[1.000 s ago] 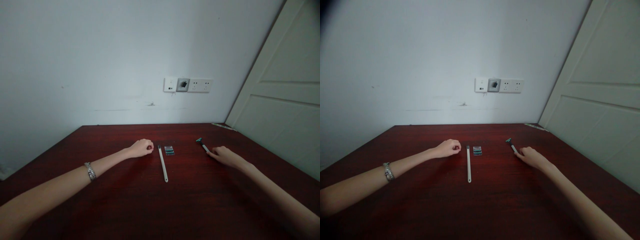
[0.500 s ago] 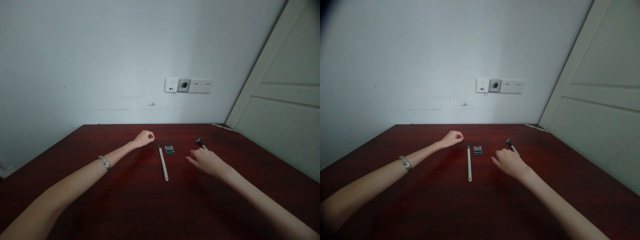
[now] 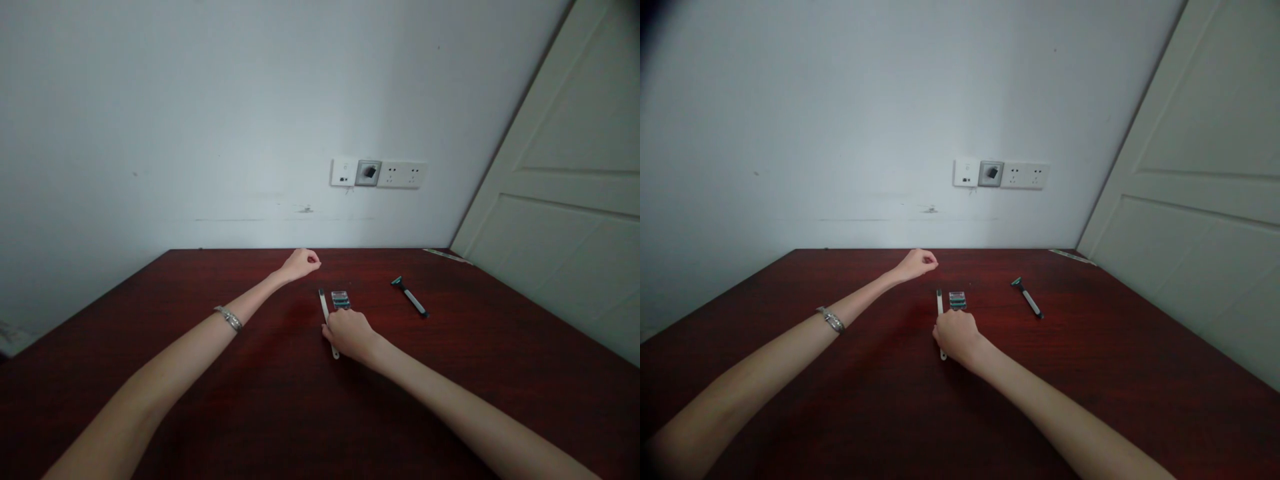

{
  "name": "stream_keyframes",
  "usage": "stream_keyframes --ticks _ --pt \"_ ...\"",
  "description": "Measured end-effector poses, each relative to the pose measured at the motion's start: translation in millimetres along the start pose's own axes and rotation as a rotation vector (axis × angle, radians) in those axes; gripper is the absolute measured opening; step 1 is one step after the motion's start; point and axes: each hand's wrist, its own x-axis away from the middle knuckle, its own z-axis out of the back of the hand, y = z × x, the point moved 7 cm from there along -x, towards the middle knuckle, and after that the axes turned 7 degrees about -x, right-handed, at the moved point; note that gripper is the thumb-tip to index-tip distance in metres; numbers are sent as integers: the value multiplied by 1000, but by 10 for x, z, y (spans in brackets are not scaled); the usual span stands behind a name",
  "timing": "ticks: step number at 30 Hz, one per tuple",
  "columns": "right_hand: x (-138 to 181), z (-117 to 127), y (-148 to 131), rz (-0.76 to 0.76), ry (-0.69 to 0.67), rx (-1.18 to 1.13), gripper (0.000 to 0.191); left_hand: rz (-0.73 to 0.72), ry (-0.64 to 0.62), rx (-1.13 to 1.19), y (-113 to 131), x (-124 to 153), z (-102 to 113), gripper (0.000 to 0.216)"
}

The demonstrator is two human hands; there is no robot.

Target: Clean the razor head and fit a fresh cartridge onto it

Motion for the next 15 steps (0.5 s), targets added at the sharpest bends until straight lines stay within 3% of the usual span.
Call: stream_keyframes --ticks 8,11,15 --pt "109 143 151 -35 35 -8 32 -15 12 -52 120 13 54 33" --pt "238 299 441 -73 109 14 33 -27 3 -123 142 -16 79 38" --pt "450 467 1110 -162 199 55 34 -93 -108 -195 197 -32 -45 41"
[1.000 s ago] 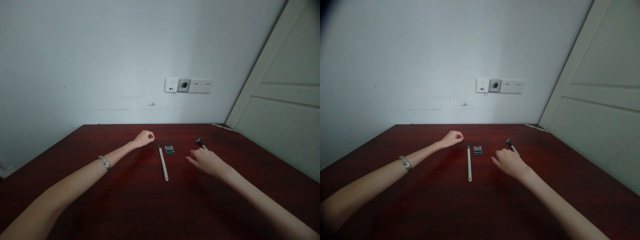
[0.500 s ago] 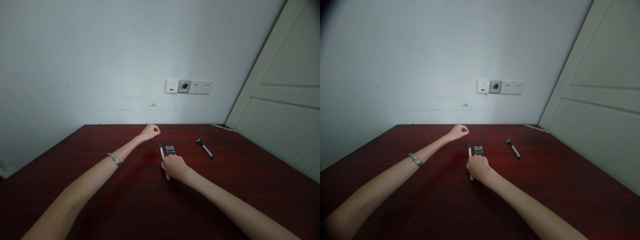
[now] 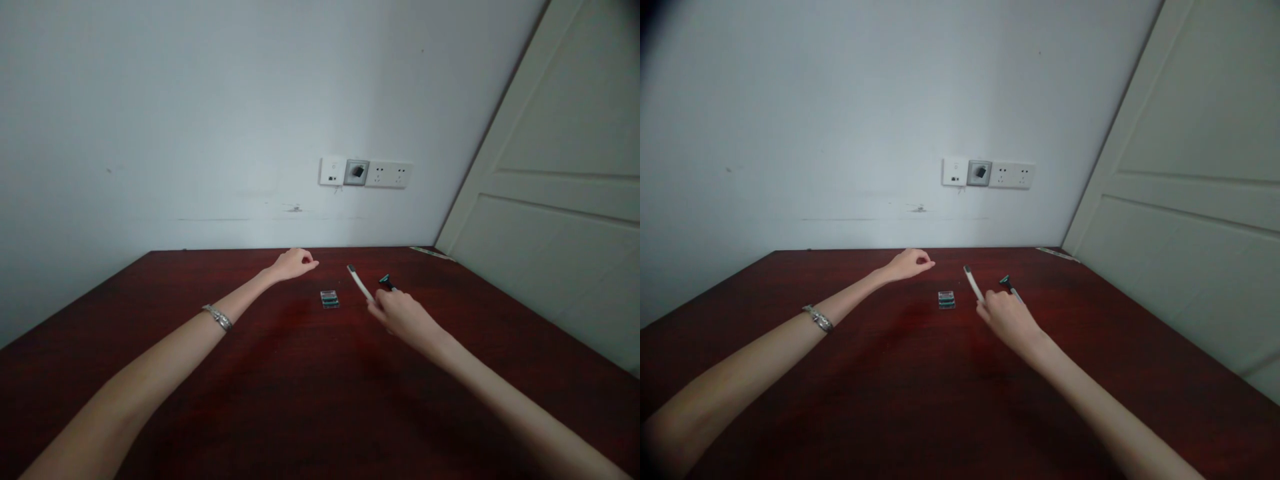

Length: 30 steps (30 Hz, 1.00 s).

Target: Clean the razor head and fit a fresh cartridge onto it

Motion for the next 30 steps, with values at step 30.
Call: stream_keyframes --ticks 30 --pt "49 -586 1740 -208 -241 -103 38 -183 -377 -205 404 262 -625 59"
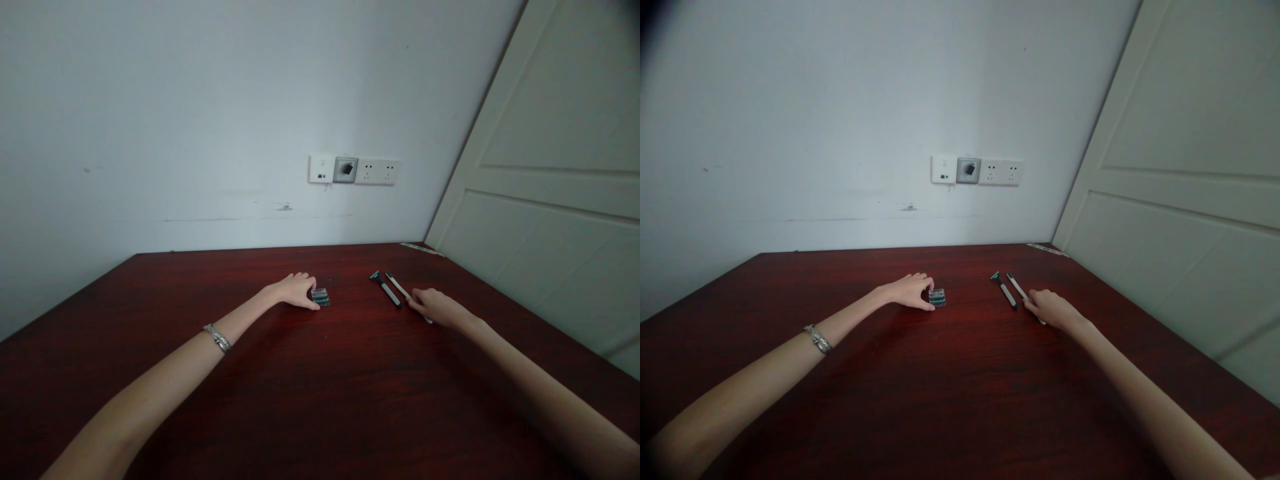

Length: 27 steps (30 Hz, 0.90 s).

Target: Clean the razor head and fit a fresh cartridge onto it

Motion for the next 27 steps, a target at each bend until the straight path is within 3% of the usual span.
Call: stream_keyframes --ticks 5,10,17,24,27 --pt "-2 58 -8 33 -7 54 41 -10 14 13 -8 20 -2 54" --pt "87 300 -141 106 113 101 41 -33 62 51 13 19 52 50" --pt "263 483 -844 380 151 -111 38 -108 121 60 320 -20 241 49" --pt "293 440 -1400 498 32 -226 74 -198 194 -32 733 -82 326 50" --pt "313 422 -1544 564 -15 -177 64 -214 216 -51 826 -78 340 49"
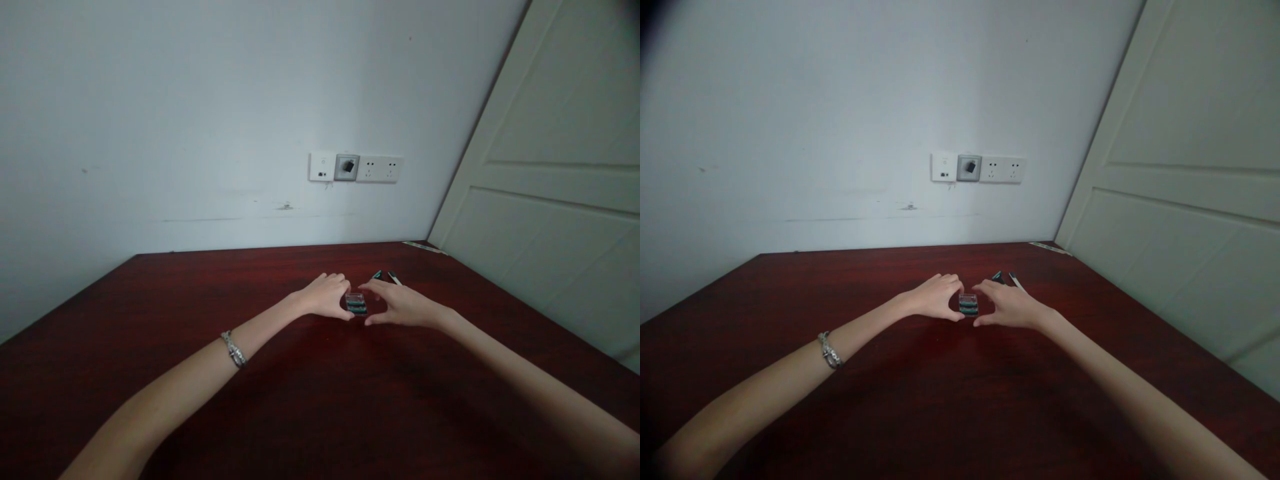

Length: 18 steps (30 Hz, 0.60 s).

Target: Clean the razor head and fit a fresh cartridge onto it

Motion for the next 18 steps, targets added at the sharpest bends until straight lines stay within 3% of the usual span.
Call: stream_keyframes --ticks 4,13,16,18 --pt "-20 -9 -36 38 -8 26 43 10 3 2 58 7 26 46" --pt "6 -4 86 8 -4 -103 40 -7 10 62 132 -44 13 51" --pt "41 115 312 -2 26 -104 40 -23 8 238 36 -37 -10 62" --pt "93 244 612 -43 70 -84 45 10 9 329 -120 -5 -37 62"
